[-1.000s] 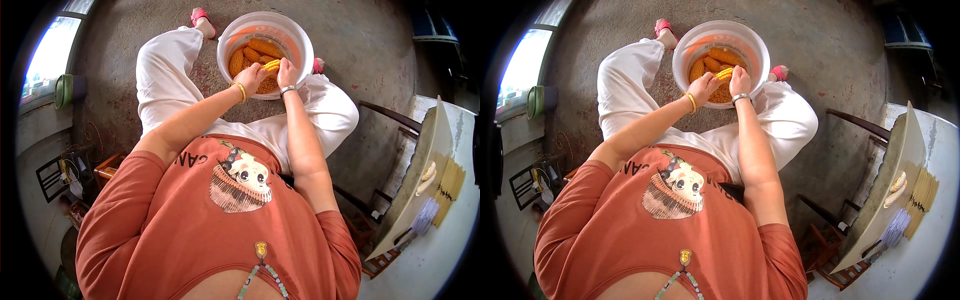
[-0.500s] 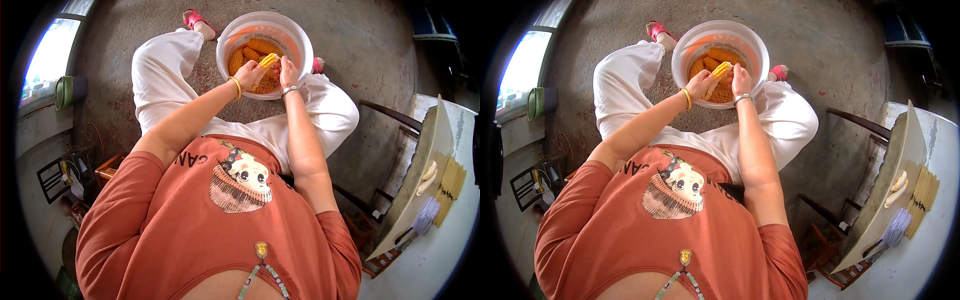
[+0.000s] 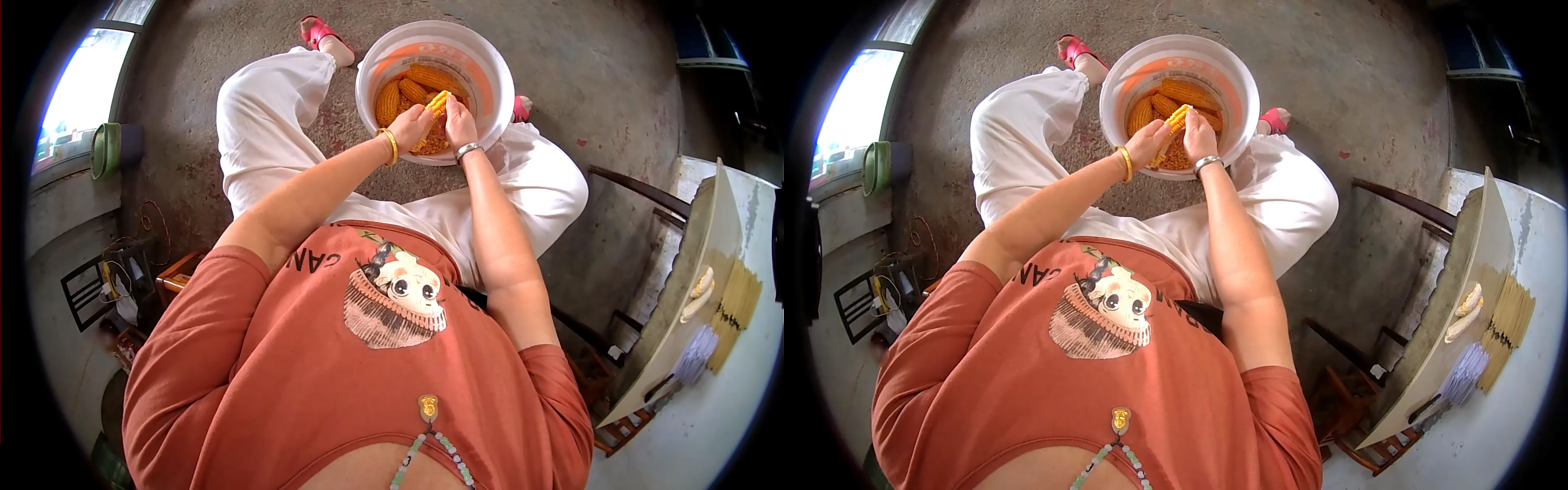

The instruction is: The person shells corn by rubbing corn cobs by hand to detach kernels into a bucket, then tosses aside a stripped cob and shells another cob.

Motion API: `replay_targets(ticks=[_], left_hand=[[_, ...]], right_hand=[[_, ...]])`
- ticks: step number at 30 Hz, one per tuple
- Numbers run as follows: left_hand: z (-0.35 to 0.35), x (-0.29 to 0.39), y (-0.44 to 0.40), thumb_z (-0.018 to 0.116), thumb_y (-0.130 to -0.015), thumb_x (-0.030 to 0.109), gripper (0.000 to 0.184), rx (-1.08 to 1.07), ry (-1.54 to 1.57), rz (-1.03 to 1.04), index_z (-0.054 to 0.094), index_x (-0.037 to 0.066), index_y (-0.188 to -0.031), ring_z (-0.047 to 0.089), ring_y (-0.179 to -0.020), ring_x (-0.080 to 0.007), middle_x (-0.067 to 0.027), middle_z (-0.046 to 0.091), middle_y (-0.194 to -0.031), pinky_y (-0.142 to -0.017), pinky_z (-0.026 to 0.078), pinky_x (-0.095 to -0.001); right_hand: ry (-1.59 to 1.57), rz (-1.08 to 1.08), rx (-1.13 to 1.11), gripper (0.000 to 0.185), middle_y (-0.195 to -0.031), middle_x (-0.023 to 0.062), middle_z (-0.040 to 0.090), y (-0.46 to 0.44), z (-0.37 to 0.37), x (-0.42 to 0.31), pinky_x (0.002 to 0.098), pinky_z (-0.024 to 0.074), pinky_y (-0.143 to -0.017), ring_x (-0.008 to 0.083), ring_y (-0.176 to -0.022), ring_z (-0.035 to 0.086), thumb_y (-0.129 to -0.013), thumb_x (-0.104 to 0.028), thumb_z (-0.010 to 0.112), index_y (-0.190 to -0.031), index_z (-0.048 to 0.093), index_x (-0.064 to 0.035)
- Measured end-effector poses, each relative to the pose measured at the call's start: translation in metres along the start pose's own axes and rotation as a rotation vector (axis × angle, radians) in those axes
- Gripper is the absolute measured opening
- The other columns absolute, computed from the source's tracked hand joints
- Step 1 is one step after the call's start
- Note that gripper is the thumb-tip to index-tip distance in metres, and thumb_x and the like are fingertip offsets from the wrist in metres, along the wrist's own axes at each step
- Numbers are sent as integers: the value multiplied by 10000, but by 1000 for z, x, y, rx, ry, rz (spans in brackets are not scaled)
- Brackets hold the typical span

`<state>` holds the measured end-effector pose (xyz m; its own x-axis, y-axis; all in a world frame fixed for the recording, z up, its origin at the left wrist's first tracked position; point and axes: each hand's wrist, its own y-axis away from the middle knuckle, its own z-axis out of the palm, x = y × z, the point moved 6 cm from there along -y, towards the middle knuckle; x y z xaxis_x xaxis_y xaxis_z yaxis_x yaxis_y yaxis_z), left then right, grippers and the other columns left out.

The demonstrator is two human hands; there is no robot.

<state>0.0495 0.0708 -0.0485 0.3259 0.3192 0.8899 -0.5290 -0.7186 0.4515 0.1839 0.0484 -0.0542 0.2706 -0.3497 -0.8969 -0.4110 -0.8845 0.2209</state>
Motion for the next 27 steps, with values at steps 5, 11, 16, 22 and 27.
replay_targets(ticks=[5,11,16,22,27], left_hand=[[-1,21,13,421,-965,301,295,140,-163,70,521,27,-923,481,-699,-169,-73,506,-739,-649,424,-330],[-6,15,8,421,-966,281,288,223,-122,162,509,13,-907,473,-698,-207,-94,514,-750,-658,419,-344],[-10,20,11,414,-967,288,309,273,-100,157,515,5,-895,484,-720,-233,-112,538,-770,-693,420,-353],[-14,16,8,401,-945,329,365,297,-182,182,514,-15,-897,549,-816,-402,-250,575,-853,-736,429,-429],[-14,14,7,405,-948,324,359,295,-153,222,518,-15,-912,539,-810,-407,-262,564,-850,-738,428,-425]], right_hand=[[46,-63,108,504,-896,239,627,-3,6,-3,458,461,-747,413,-858,591,-960,-393,319,-932,610,18],[44,9,190,508,-873,261,624,-10,9,-10,456,462,-743,424,-833,591,-917,-381,351,-853,623,43],[-208,40,187,614,-868,261,628,-13,18,-7,467,458,-742,417,-843,597,-899,-509,363,-838,635,38],[162,38,74,649,-857,242,634,1,25,-25,481,469,-732,424,-823,597,-938,-519,262,-853,645,-2],[282,12,116,570,-844,241,632,3,23,-33,495,471,-738,425,-810,597,-945,-434,267,-863,633,-6]])
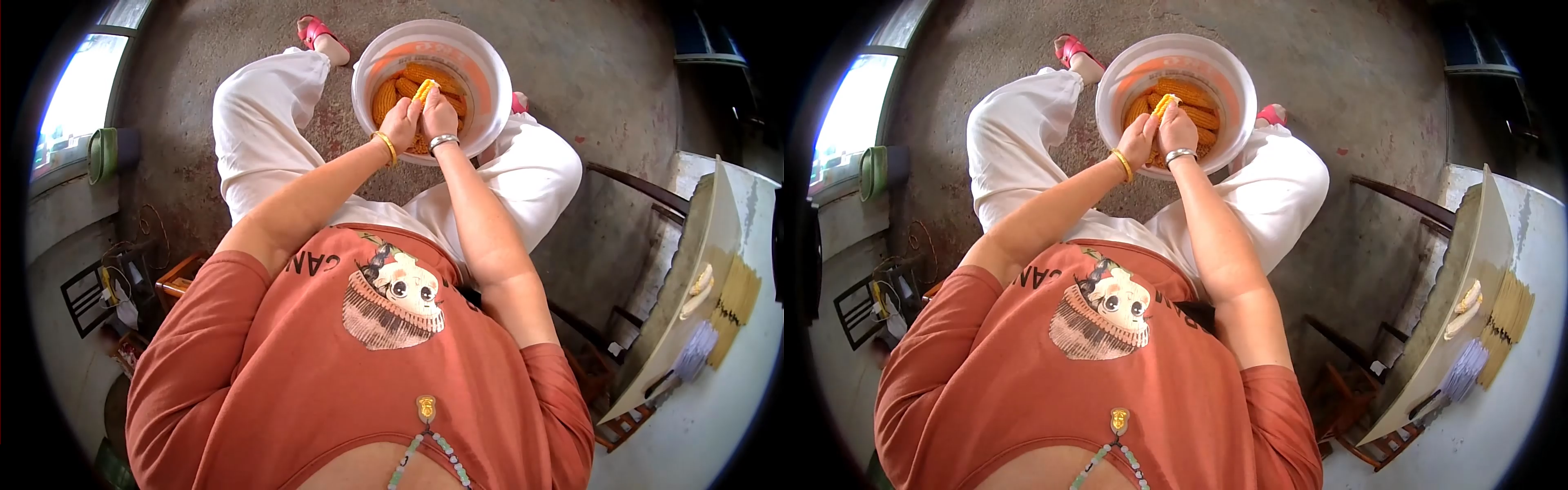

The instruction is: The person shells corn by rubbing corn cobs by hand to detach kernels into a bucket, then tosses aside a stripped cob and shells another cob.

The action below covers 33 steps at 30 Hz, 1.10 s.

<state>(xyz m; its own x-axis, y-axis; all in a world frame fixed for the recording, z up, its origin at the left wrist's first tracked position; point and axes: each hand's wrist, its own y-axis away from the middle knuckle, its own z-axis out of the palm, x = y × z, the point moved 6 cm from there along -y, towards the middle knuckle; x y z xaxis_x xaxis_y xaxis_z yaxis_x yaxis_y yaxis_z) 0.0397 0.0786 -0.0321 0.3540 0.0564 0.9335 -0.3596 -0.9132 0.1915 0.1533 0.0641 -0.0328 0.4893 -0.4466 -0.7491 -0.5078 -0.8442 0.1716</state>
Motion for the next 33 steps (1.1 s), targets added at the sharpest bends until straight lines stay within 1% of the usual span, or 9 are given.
replay_targets(ticks=[3,7,12,13,16,23,26,29,33], left_hand=[[-1,-4,-2,410,-956,334,371,14,59,18,540,-13,-954,564,-786,-332,-204,596,-849,-722,436,-390],[4,-3,-2,427,-963,305,290,-62,671,-269,558,47,-987,533,-684,-103,-35,567,-771,-597,457,-247],[-5,11,10,416,-948,376,338,-224,816,-477,549,75,-1026,537,-543,-127,-42,566,-702,-417,431,-243],[-6,13,12,417,-947,378,340,-236,812,-487,547,74,-1028,537,-545,-125,-43,566,-699,-421,433,-244],[-5,18,14,414,-945,386,349,-266,792,-493,542,73,-1033,538,-531,-129,-50,562,-680,-413,426,-245],[-4,22,14,414,-947,377,344,-385,703,-426,534,73,-1055,545,-559,-133,-58,561,-706,-459,465,-267],[-5,22,15,416,-947,387,357,-357,661,-447,535,71,-1064,545,-560,-132,-54,560,-713,-469,467,-265],[-1,23,15,393,-947,406,359,-307,664,-446,529,77,-997,529,-443,-148,-54,563,-648,-334,366,-248],[-1,24,14,391,-947,408,363,-336,655,-430,530,76,-994,534,-449,-147,-56,565,-645,-337,368,-246]], right_hand=[[32,-35,77,500,-839,247,629,-2,0,2,494,469,-735,422,-804,599,-926,-386,322,-862,632,1],[-173,-12,140,416,-821,229,632,-2,-4,5,456,473,-732,401,-787,601,-903,-325,393,-853,621,19],[-535,90,118,358,-677,117,629,-10,-6,28,347,489,-580,218,-593,615,-921,-302,449,-793,607,-7],[-739,160,56,367,-624,57,589,-11,-7,31,257,456,-486,119,-517,563,-941,-338,450,-791,585,-31],[-940,197,-37,385,-634,40,583,-9,-21,14,222,436,-433,111,-490,545,-941,-397,459,-828,557,-42],[-461,30,125,289,-755,166,626,-21,-22,33,380,458,-673,324,-688,586,-892,-268,528,-842,591,10],[-431,-45,163,253,-611,16,551,-31,-11,49,252,424,-432,110,-474,515,-923,-241,499,-800,571,-32],[-650,125,48,240,-581,8,516,-34,-4,63,257,424,-419,114,-452,492,-926,-227,484,-785,560,-48],[-919,288,-60,206,-590,0,506,-15,-15,39,252,434,-414,106,-448,478,-925,-223,462,-816,543,-68]])
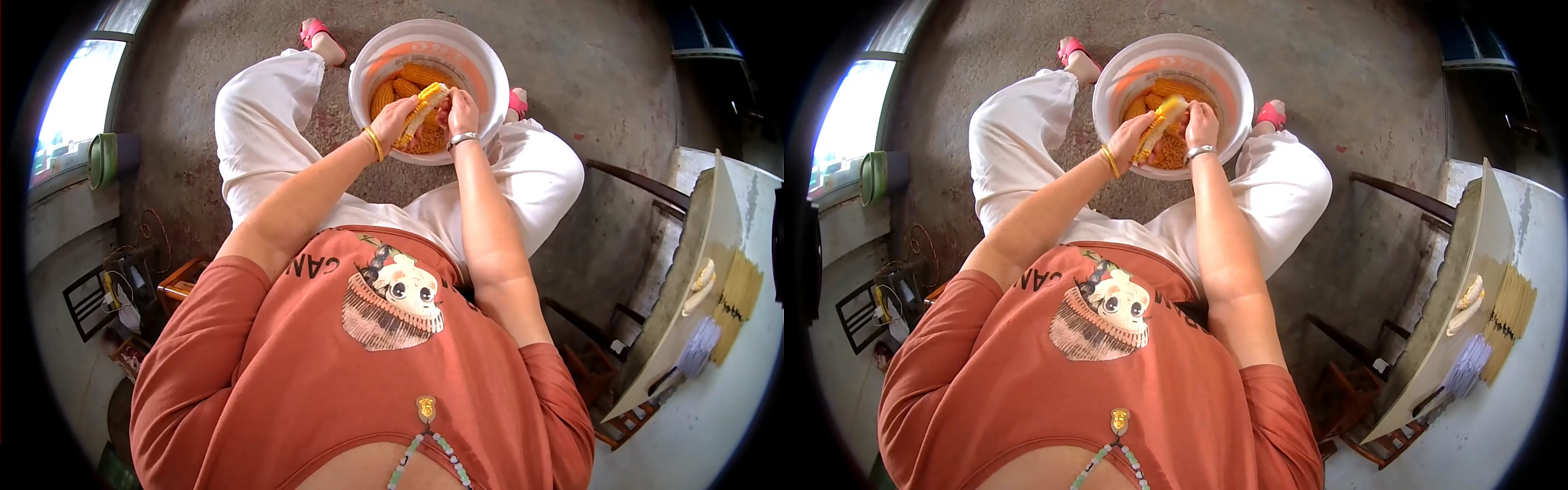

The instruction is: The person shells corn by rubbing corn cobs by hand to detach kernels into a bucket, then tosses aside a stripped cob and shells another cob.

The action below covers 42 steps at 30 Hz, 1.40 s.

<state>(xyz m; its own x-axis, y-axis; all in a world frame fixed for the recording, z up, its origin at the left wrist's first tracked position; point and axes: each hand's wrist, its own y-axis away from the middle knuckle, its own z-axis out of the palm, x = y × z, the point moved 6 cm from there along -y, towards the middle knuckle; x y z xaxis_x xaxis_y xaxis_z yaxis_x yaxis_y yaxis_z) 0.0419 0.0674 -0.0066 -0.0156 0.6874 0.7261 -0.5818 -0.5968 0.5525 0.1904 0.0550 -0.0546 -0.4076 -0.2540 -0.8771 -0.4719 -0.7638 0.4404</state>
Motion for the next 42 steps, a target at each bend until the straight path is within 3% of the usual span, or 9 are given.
replay_targets(ticks=[11,17,20,23,24,27,28,32,42], left_hand=[[-7,-2,-4,405,-944,405,366,42,67,27,533,65,-989,537,-462,-162,-67,570,-653,-375,395,-258],[-7,-3,-4,414,-945,387,346,50,95,25,528,65,-995,554,-496,-164,-67,571,-663,-393,416,-261],[-14,-11,-15,405,-954,360,318,50,102,92,526,72,-1009,581,-608,-155,-63,580,-722,-506,472,-271],[-21,-18,-26,410,-963,308,271,49,38,179,524,70,-1023,576,-758,-135,-53,582,-841,-656,487,-273],[-21,-21,-28,416,-964,297,261,51,55,190,521,67,-1027,567,-785,-129,-49,577,-872,-685,482,-273],[-21,-25,-33,434,-964,269,236,57,82,207,516,59,-1032,541,-845,-115,-38,561,-940,-747,469,-274],[-21,-25,-32,439,-964,264,229,60,76,203,514,58,-1029,533,-851,-113,-34,554,-947,-750,467,-273],[-20,-23,-29,439,-968,259,217,105,-52,165,512,61,-1015,508,-849,-104,-24,534,-921,-751,456,-267],[-22,-26,-32,429,-973,254,231,167,-210,262,520,53,-1044,488,-860,-108,-27,542,-929,-801,419,-260]], right_hand=[[-86,197,-139,245,-637,12,542,2,7,12,242,453,-451,103,-487,502,-953,-252,393,-864,532,-70],[-110,262,-162,414,-685,30,592,7,10,11,251,481,-499,120,-529,549,-956,-442,397,-846,563,-79],[93,154,-197,603,-741,42,624,0,16,18,256,439,-516,131,-589,567,-903,-588,388,-860,598,-25],[439,-137,-180,692,-783,69,646,16,28,-3,296,462,-611,184,-689,598,-880,-637,381,-895,613,15],[506,-118,-218,690,-787,97,645,22,31,-7,337,460,-693,226,-742,595,-874,-630,409,-923,618,27],[574,-118,-255,642,-781,136,640,29,37,-2,352,458,-679,242,-748,603,-878,-604,428,-909,627,6],[588,-196,-206,590,-800,176,646,26,36,2,380,465,-681,307,-765,619,-902,-547,422,-921,621,9],[698,-291,-143,533,-842,246,630,30,41,1,463,477,-701,414,-805,602,-942,-457,355,-924,618,6],[935,-378,19,454,-824,252,626,27,40,5,495,475,-713,426,-794,600,-909,-350,348,-863,625,7]])
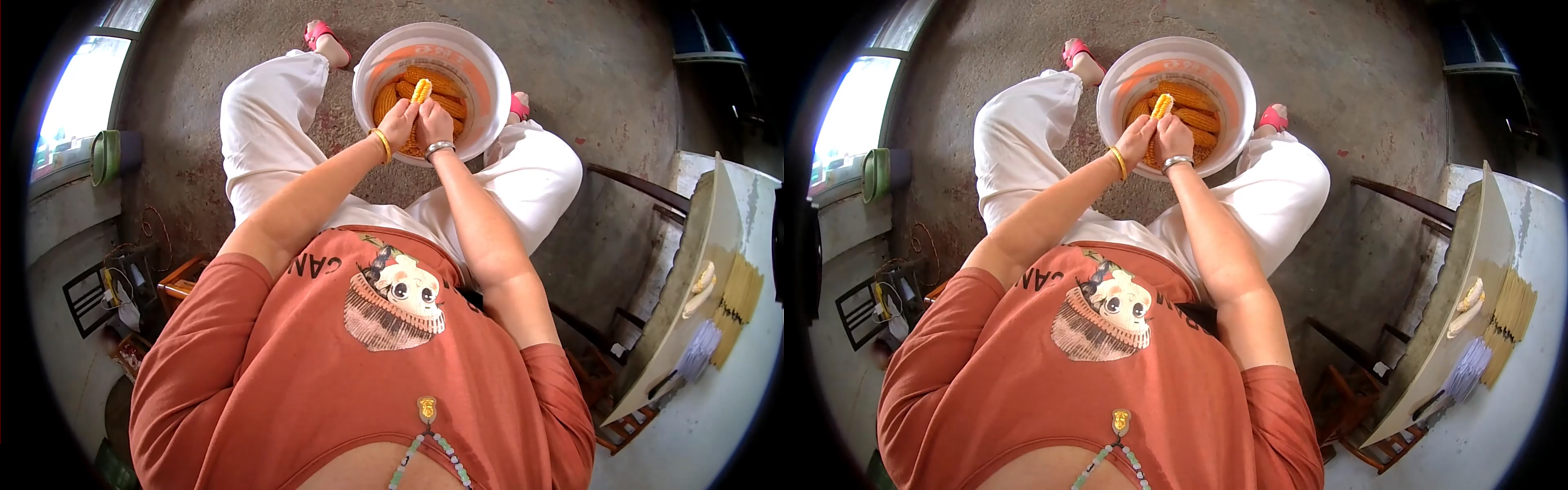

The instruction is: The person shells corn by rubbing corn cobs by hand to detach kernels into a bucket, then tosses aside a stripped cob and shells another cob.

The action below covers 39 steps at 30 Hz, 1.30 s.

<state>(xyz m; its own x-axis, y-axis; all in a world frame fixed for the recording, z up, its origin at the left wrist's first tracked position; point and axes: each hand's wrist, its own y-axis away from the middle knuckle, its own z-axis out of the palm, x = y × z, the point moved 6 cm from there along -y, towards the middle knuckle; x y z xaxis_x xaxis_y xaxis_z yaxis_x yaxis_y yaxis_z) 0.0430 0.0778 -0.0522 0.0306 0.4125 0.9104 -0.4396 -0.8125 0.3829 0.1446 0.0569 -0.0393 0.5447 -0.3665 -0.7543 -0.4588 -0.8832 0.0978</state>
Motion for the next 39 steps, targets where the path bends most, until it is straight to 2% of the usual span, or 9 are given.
replay_targets(ticks=[8,15,16,19,23,24,28,34,39], left_hand=[[-2,4,4,426,-969,273,275,6,324,-148,505,54,-1113,564,-872,-138,-43,573,-969,-754,484,-290],[-9,5,3,384,-977,266,291,101,394,-327,471,25,-1113,607,-858,-220,-90,591,-984,-772,519,-361],[-11,2,1,378,-979,265,295,92,438,-324,468,18,-1113,610,-861,-230,-102,592,-991,-782,517,-368],[-12,-1,-3,359,-984,260,308,84,531,-318,464,-2,-1109,614,-874,-254,-133,597,-1005,-810,510,-384],[-16,-3,-5,341,-990,254,322,153,518,-302,470,-20,-1100,609,-885,-259,-157,602,-984,-830,495,-383],[-18,-5,-7,337,-991,253,326,177,509,-294,472,-22,-1100,608,-883,-258,-160,603,-975,-833,492,-381],[-19,-12,-11,343,-992,269,336,134,466,-291,492,-17,-1086,600,-866,-247,-146,608,-959,-813,489,-377],[-18,-11,-7,365,-988,291,337,126,552,-308,513,0,-1072,595,-831,-236,-119,604,-928,-796,490,-370],[-14,-4,-2,375,-986,293,324,151,552,-333,516,19,-1083,593,-839,-221,-95,601,-941,-807,488,-369]], right_hand=[[-170,-21,20,394,-836,246,633,-3,-5,5,459,476,-735,406,-827,607,-890,-317,413,-888,644,2],[-527,213,-212,446,-826,188,658,-5,7,29,375,482,-709,319,-777,633,-926,-377,430,-906,661,4],[-605,334,-268,476,-820,184,659,-1,6,29,382,477,-707,318,-775,633,-924,-410,425,-896,660,3],[-323,191,-224,520,-802,189,654,-9,1,34,396,477,-694,328,-758,630,-915,-455,422,-874,652,9],[-33,66,-269,558,-812,204,647,3,-18,9,422,478,-671,364,-752,619,-873,-554,453,-833,658,-36],[93,26,-283,572,-825,206,646,7,-23,-1,434,484,-688,370,-783,622,-857,-596,441,-883,666,-71],[155,-97,-334,541,-855,201,635,24,-19,-18,441,489,-700,359,-819,621,-892,-558,406,-1046,646,-98],[180,-255,-297,506,-832,204,630,24,-12,-21,458,479,-686,381,-790,605,-941,-477,319,-990,650,-98],[161,-270,-301,510,-794,219,616,24,-13,-20,468,465,-676,399,-773,592,-938,-470,329,-907,646,-72]])
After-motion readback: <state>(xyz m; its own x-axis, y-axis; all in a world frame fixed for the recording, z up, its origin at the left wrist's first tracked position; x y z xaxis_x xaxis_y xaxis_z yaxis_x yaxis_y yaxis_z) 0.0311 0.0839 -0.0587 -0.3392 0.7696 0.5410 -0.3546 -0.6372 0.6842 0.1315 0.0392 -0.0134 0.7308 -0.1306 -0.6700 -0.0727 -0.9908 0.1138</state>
